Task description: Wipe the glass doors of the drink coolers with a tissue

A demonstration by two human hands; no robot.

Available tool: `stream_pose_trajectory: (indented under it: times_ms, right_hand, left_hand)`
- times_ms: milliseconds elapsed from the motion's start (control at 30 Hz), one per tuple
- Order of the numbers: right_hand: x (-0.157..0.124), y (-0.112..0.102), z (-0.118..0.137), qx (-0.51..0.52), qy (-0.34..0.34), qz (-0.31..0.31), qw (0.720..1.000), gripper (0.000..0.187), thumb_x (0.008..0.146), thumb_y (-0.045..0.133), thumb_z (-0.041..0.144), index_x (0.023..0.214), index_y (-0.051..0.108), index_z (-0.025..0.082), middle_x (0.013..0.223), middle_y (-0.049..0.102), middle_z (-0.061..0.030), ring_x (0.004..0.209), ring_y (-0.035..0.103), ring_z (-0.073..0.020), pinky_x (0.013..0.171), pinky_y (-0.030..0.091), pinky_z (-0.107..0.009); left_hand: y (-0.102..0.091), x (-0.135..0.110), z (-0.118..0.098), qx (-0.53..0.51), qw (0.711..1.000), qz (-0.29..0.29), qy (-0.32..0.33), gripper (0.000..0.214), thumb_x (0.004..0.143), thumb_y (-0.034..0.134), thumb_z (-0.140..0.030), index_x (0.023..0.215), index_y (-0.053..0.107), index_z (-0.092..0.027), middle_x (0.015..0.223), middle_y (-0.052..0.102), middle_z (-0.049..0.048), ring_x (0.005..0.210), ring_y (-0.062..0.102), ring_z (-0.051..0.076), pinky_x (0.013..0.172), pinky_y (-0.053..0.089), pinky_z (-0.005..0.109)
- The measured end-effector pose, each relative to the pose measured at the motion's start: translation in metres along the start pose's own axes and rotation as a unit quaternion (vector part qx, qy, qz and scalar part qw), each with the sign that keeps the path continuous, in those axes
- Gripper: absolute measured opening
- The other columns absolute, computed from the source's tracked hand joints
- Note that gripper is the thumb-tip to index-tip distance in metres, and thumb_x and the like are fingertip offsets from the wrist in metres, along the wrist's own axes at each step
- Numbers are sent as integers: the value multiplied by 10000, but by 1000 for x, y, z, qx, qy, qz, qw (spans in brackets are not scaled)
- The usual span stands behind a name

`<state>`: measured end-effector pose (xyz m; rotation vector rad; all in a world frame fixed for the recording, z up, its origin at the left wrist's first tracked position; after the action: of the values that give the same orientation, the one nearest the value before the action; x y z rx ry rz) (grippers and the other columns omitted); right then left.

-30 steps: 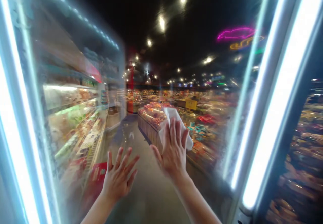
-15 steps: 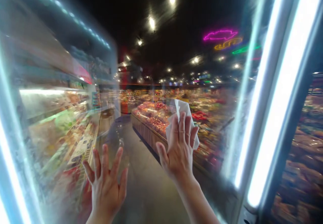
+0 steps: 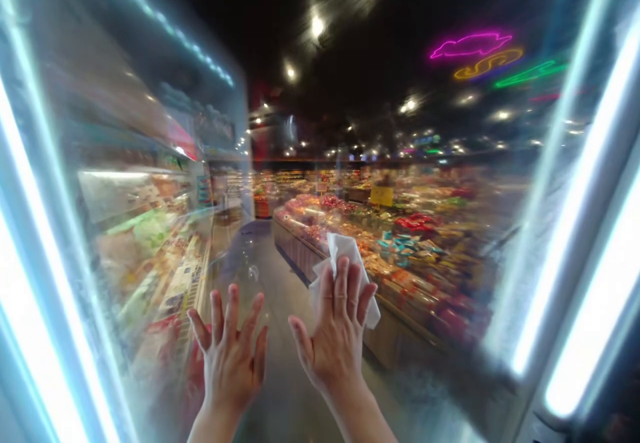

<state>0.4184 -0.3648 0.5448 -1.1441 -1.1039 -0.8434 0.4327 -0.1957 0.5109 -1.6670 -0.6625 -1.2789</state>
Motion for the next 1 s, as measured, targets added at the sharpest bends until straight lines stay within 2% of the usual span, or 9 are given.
stream_pose_trajectory:
  times_ms: [100, 233, 300, 367, 500, 567, 800, 867, 1000]
  right_hand:
    - [0, 1, 8, -1, 1, -1, 1000, 857, 1024, 347, 549, 1661, -3, 94, 1731, 124, -173, 1610, -20, -385, 1207, 228, -745]
    - [-67, 20, 26, -7, -31, 11, 999, 856, 1014, 354, 541, 1660, 20, 88, 1741, 18, -146, 1613, -28, -350, 1257, 127, -702]
    - [-85, 28, 35, -10, -44, 21, 999, 882, 1005, 379, 557, 1659, 19, 87, 1742, -3, -138, 1613, -40, -339, 1273, 103, -674]
    - [-74, 30, 44, -9, -46, 24, 999, 901, 1002, 379, 581, 1658, 21, 77, 1741, 17, -152, 1611, -39, -360, 1262, 117, -692]
    - [-19, 26, 59, -1, -35, 29, 999, 928, 998, 375, 612, 1656, 23, 60, 1733, 83, -186, 1607, -32, -396, 1235, 154, -728]
    - [-12, 25, 64, -2, -37, 28, 999, 927, 1000, 373, 605, 1652, 28, 44, 1733, 76, -191, 1608, -37, -391, 1246, 138, -710]
    - [-93, 45, 75, -16, -90, 18, 996, 900, 1011, 374, 579, 1651, 38, 44, 1734, 20, -157, 1616, -21, -339, 1287, 72, -617]
    - [-82, 47, 82, -14, -91, 11, 996, 890, 1022, 350, 581, 1646, 36, 30, 1732, 10, -168, 1615, -23, -351, 1276, 86, -633]
    - [-16, 41, 104, -5, -78, 1, 997, 925, 1022, 326, 628, 1639, 31, 6, 1734, -17, -184, 1611, -50, -372, 1265, 84, -637]
  left_hand:
    - [-3, -3, 7, -9, 1000, -6, -3, 835, 914, 662, -325, 1610, 215, -439, 1745, 87, -16, 1614, 21, 362, 1268, -28, 715]
    - [-7, -9, 24, 1, 1000, -17, -14, 836, 929, 640, -318, 1618, 182, -437, 1750, 56, -22, 1619, -14, 339, 1270, -51, 703]
    - [-9, -11, 32, 6, 1000, -11, -14, 841, 934, 636, -319, 1620, 166, -441, 1751, 12, -29, 1620, -36, 326, 1272, -52, 699]
    - [-11, -13, 38, 8, 1000, -6, -14, 845, 938, 632, -323, 1623, 151, -439, 1750, -29, -28, 1617, -60, 325, 1267, -58, 707]
    - [-13, -15, 49, 22, 999, 1, -34, 867, 940, 631, -324, 1635, 118, -403, 1746, -77, -1, 1606, -98, 350, 1263, -59, 716]
    - [-15, -17, 55, 25, 999, -1, -40, 871, 940, 633, -319, 1636, 116, -395, 1746, -82, 2, 1604, -93, 360, 1264, -40, 724]
    - [-20, -25, 76, 25, 998, -13, -53, 881, 931, 645, -285, 1630, 126, -420, 1752, -30, -2, 1611, -71, 346, 1273, -24, 703]
    - [-21, -27, 80, 30, 998, -19, -55, 869, 940, 624, -248, 1627, 124, -429, 1754, -14, -2, 1612, -65, 340, 1277, -22, 695]
    - [-20, -29, 86, 32, 998, -22, -41, 833, 961, 576, -209, 1627, 125, -425, 1754, -27, -2, 1610, -82, 329, 1285, -54, 662]
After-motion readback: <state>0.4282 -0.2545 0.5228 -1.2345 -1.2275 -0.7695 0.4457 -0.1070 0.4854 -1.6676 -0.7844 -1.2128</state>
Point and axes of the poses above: each hand's wrist, its own x-axis towards the middle knuckle, its own y-axis out of the palm, z = x × y, the point moved 5 cm from there along x, towards the middle knuckle
